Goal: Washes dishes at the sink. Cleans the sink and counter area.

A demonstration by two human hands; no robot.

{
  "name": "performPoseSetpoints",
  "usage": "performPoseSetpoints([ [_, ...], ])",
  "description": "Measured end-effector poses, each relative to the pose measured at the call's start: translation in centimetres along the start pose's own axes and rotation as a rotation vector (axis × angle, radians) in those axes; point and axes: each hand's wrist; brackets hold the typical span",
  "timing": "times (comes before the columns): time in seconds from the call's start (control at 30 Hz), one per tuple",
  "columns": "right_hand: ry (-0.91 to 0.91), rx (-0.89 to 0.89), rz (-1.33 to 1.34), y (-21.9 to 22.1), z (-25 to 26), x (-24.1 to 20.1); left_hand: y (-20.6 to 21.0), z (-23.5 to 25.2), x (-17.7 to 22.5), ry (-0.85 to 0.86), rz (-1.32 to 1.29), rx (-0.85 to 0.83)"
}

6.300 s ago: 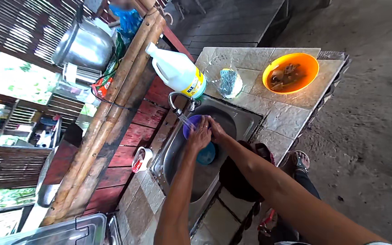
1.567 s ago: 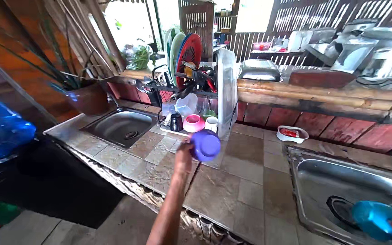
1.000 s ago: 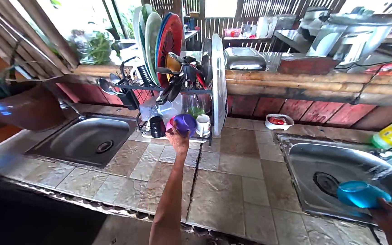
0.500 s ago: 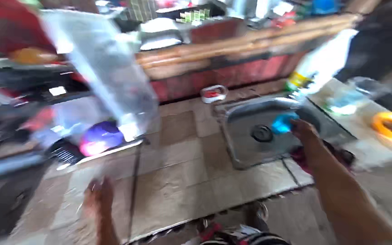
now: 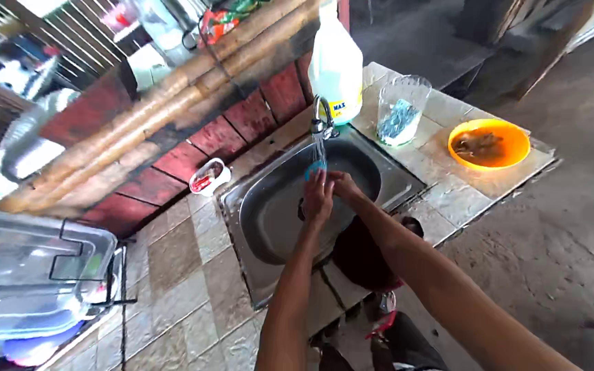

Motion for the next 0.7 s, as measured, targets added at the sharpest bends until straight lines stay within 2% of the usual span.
performPoseSetpoints([
  [0.07, -0.024, 0.013, 0.011, -0.6, -0.2, -0.5, 1.8, 5.0, -0.2, -0.035, 0.065, -0.035],
  [0.13, -0.005, 0.033, 0.18, -1.8, 0.4, -0.1, 1.9, 8.5, -0.1, -0.095, 0.081, -0.022],
  [0.23, 0.045, 0.046, 0.468, -2.7, 1.3, 0.8, 0.1, 11.5, 0.3, -0.251, -0.007, -0.193],
  [0.33, 0.152, 0.118, 0.691, -2.9, 2.1, 1.0, -1.9, 12.2, 0.6, -0.433, -0.198, -0.318],
  [0.43, 0.319, 0.238, 0.865, -1.6, 2.7, 1.1, -3.6, 12.5, 1.0, -0.533, -0.159, -0.333],
  [0.53, 0.455, 0.253, 0.792, -0.9, 2.3, 0.6, -4.9, 12.5, 2.4, -0.557, -0.166, -0.328],
  [0.63, 0.537, 0.003, 0.634, -1.4, 2.2, 0.2, -6.3, 12.1, 4.5, -0.434, -0.148, -0.389],
  [0.7, 0.524, -0.26, 0.692, -1.8, 2.7, 1.3, -7.3, 11.5, 5.1, -0.238, -0.006, -0.552],
])
Point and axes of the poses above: each hand's wrist, its own z-axis towards the middle knuckle, its own y-axis out of the palm, x = y × z, and after that the axes turned 6 degrees about x, right-handed
